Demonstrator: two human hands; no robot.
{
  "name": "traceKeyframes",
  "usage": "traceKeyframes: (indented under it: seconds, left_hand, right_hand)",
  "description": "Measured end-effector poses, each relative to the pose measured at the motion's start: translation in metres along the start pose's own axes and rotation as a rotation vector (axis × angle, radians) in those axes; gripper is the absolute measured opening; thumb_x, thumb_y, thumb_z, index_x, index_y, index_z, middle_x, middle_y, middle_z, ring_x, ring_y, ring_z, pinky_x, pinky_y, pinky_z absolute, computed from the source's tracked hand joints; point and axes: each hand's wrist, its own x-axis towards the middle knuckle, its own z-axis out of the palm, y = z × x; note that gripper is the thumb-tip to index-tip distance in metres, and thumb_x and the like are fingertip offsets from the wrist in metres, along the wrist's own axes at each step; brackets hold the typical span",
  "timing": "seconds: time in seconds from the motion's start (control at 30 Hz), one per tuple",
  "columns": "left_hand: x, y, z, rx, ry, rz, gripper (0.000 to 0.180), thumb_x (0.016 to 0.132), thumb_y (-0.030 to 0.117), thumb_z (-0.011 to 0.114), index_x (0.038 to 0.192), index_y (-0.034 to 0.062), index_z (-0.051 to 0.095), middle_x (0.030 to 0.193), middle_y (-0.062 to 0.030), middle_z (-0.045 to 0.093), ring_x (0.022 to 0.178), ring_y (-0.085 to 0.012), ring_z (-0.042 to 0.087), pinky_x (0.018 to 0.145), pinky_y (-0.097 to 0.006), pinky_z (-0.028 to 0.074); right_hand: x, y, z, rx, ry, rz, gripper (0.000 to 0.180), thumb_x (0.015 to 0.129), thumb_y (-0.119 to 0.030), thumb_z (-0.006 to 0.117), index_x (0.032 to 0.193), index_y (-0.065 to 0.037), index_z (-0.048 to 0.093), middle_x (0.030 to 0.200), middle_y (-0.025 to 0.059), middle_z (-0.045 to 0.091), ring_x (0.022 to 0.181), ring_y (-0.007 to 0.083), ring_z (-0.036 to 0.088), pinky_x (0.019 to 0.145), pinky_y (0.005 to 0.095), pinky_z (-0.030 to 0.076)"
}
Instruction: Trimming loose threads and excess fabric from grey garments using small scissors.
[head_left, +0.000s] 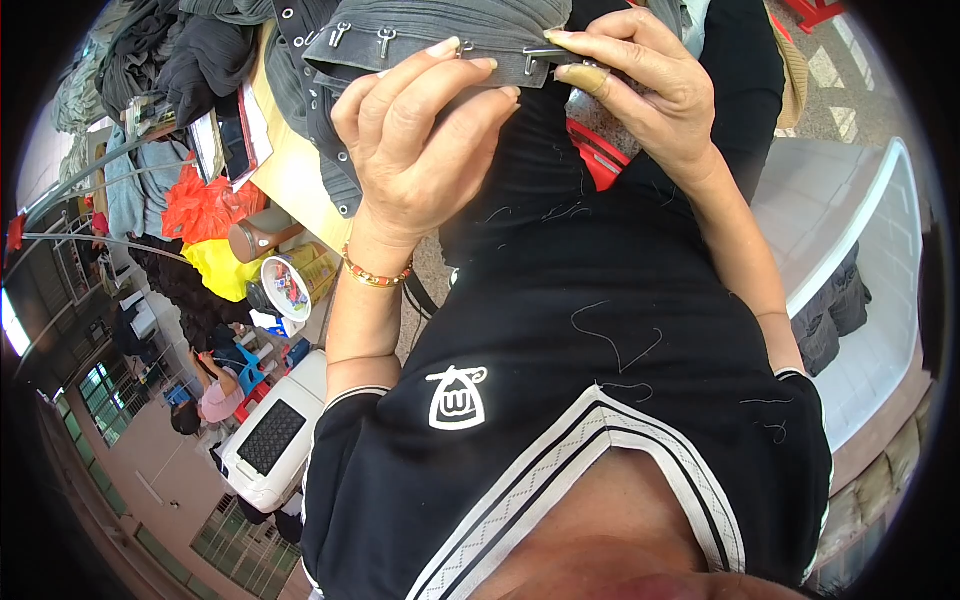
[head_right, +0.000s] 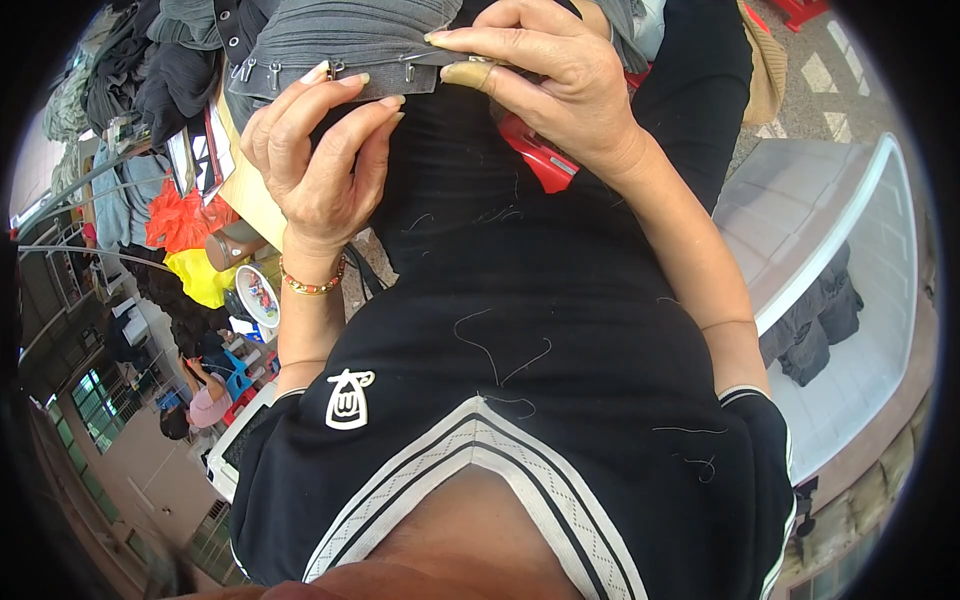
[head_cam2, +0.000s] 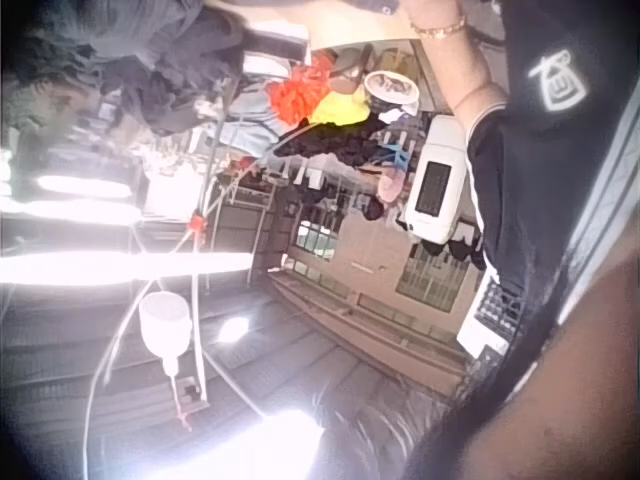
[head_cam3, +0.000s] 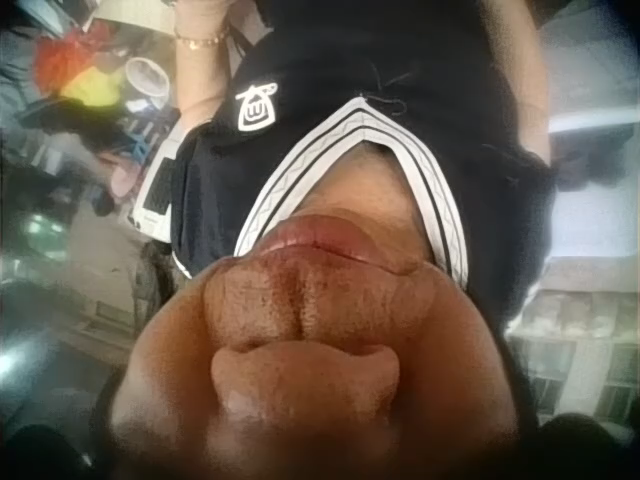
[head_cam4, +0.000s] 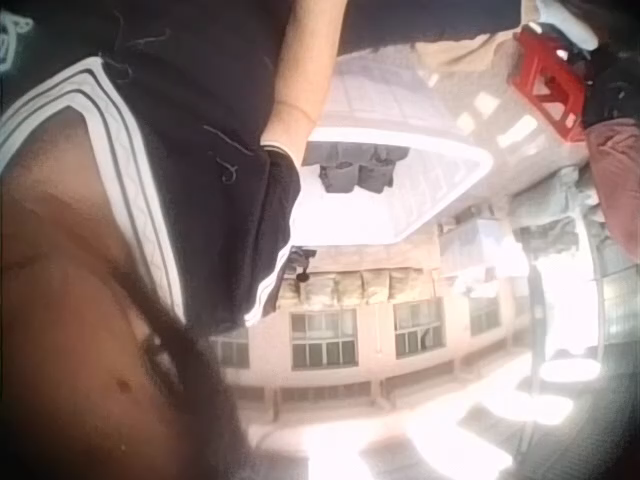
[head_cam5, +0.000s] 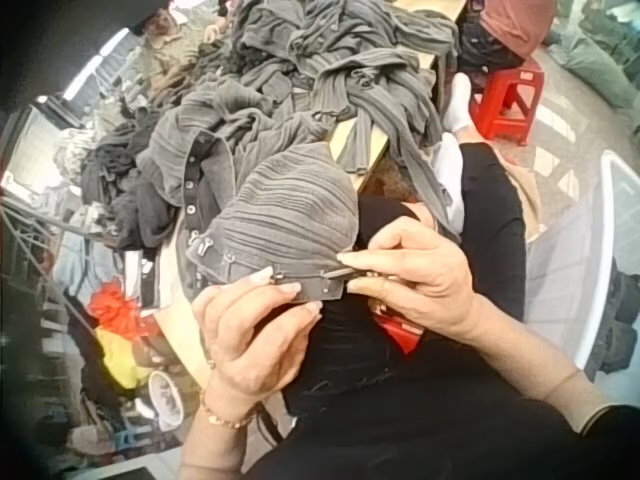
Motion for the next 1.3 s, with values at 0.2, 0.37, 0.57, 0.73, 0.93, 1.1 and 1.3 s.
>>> traceKeyframes:
  seconds: [0.2,0.37,0.57,0.73,0.93,1.1,1.3]
  left_hand:
    - [0.006,-0.002,-0.005,0.002,-0.02,0.003,0.029,0.073,0.014,0.079,0.102,0.0207,0.073,0.111,0.006,0.066,0.107,-0.0148,0.06,0.093,-0.033,0.036]
    - [0.041,-0.008,-0.013,0.032,-0.196,-0.025,0.034,0.072,0.017,0.078,0.105,0.0223,0.072,0.11,0.0081,0.065,0.106,-0.0156,0.056,0.091,-0.033,0.036]
    - [0.07,-0.031,-0.016,-0.059,-0.272,0.112,0.026,0.079,0.016,0.077,0.104,0.0156,0.074,0.102,0.0019,0.069,0.095,-0.0196,0.062,0.084,-0.033,0.043]
    - [0.096,-0.035,-0.011,-0.491,-0.282,-0.317,0.017,0.098,0.014,0.063,0.105,-0.0007,0.07,0.09,-0.004,0.07,0.079,-0.0102,0.061,0.072,-0.02,0.045]
    - [0.109,-0.059,0.013,-1.044,-0.249,-0.713,0.03,0.102,0.024,0.061,0.104,-0.0048,0.069,0.08,0.0065,0.06,0.076,-0.0013,0.05,0.067,-0.019,0.042]
    - [0.114,-0.066,0.024,-1.223,-0.255,-0.81,0.035,0.103,0.028,0.058,0.11,-0.0037,0.071,0.095,0.0013,0.07,0.087,-0.0022,0.059,0.078,-0.019,0.047]
    - [0.118,-0.076,0.03,-1.38,-0.333,-0.855,0.03,0.103,0.023,0.058,0.118,0.0007,0.071,0.111,-0.0037,0.072,0.103,-0.0083,0.063,0.096,-0.023,0.044]
  right_hand:
    - [0.002,0.0,-0.002,0.027,0.025,-0.023,0.031,0.077,0.001,0.081,0.107,0.0,0.075,0.085,0.0069,0.063,0.073,0.0149,0.058,0.064,0.0248,0.045]
    - [-0.004,0.016,-0.02,0.082,0.09,0.053,0.03,0.083,0.004,0.075,0.112,0.003,0.071,0.094,0.0045,0.063,0.078,0.0084,0.057,0.065,0.0204,0.044]
    - [0.002,0.02,-0.041,0.084,0.106,0.103,0.034,0.089,0.003,0.069,0.122,0.008,0.065,0.108,0.0082,0.061,0.089,0.0109,0.06,0.082,0.0209,0.048]
    - [0.016,0.012,-0.046,0.072,0.19,0.147,0.03,0.081,-0.002,0.08,0.111,0.0,0.073,0.092,0.0018,0.064,0.08,0.0058,0.056,0.068,0.0188,0.042]
    - [0.036,0.009,-0.046,0.024,0.175,0.111,0.036,0.076,-0.002,0.082,0.11,-0.002,0.074,0.089,0.0021,0.062,0.076,0.0088,0.054,0.067,0.0209,0.042]
    - [0.056,0.012,-0.049,-0.134,0.128,-0.042,0.038,0.075,-0.004,0.083,0.112,-0.006,0.075,0.088,0.0012,0.061,0.072,0.0065,0.053,0.059,0.019,0.039]
    - [0.073,0.018,-0.042,-0.118,0.101,-0.085,0.039,0.075,-0.001,0.082,0.113,-0.006,0.074,0.09,0.0022,0.06,0.072,0.0061,0.056,0.059,0.0194,0.045]
